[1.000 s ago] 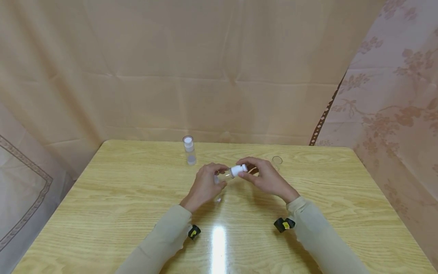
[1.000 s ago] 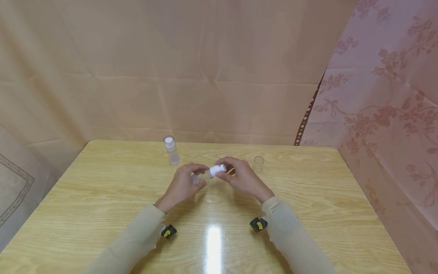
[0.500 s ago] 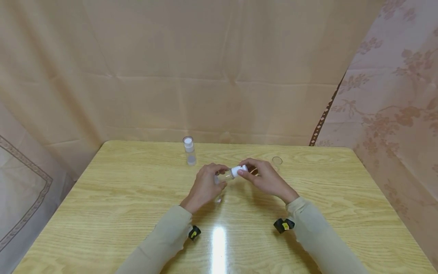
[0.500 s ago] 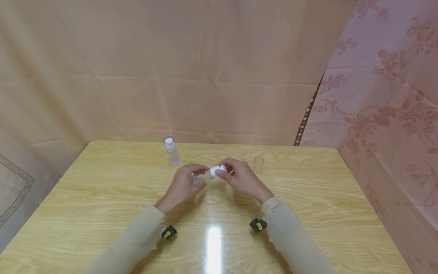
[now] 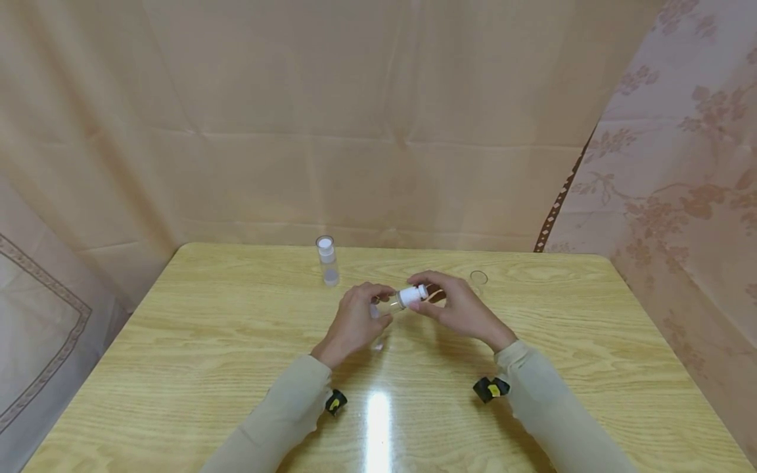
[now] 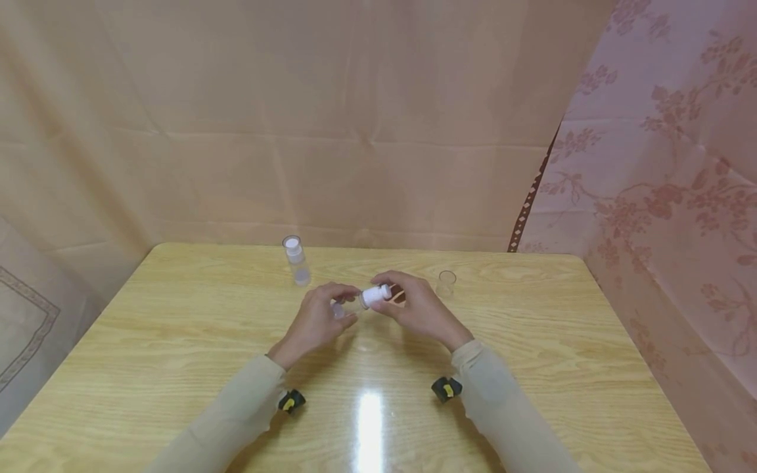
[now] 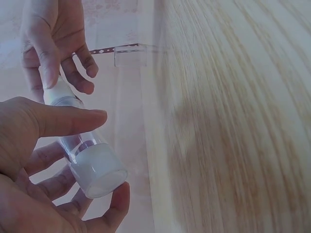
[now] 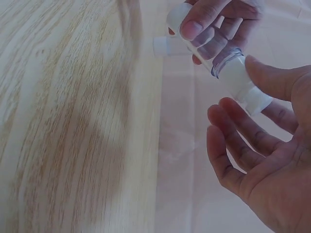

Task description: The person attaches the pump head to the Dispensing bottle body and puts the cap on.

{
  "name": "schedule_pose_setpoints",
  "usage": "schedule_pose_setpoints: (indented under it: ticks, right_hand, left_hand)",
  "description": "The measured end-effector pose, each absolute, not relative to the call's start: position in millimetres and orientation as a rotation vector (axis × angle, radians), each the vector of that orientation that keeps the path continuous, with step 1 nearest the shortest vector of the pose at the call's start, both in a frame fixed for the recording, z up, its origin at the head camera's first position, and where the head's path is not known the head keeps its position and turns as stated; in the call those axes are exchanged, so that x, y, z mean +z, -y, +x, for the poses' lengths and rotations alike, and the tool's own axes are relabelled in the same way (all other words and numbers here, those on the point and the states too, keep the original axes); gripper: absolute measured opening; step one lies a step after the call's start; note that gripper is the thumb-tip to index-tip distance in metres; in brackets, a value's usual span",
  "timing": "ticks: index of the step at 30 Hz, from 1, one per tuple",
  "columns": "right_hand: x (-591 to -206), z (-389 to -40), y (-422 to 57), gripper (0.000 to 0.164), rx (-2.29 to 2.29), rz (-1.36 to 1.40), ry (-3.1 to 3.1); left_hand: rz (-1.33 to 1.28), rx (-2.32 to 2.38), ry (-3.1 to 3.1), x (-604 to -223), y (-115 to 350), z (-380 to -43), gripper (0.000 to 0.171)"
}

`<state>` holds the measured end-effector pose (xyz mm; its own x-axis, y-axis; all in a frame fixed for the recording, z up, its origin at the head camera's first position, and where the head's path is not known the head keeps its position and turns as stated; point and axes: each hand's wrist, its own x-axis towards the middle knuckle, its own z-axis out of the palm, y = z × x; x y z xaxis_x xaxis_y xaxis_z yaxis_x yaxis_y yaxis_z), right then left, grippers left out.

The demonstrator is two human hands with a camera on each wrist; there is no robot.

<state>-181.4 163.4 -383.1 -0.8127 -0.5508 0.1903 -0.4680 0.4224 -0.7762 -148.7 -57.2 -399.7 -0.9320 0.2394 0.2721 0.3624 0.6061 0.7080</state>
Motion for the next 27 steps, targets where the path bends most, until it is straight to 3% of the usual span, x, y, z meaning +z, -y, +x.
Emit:
schedule_pose_setpoints:
  ticks: [27]
  right_hand:
    - [-378.2,-178.6,-159.4,0.021,-1.291,-0.825,-2.613]
  left_hand:
    - [-0.522,-1.209,2.672,-397.3,56.3,-146.5,0.037]
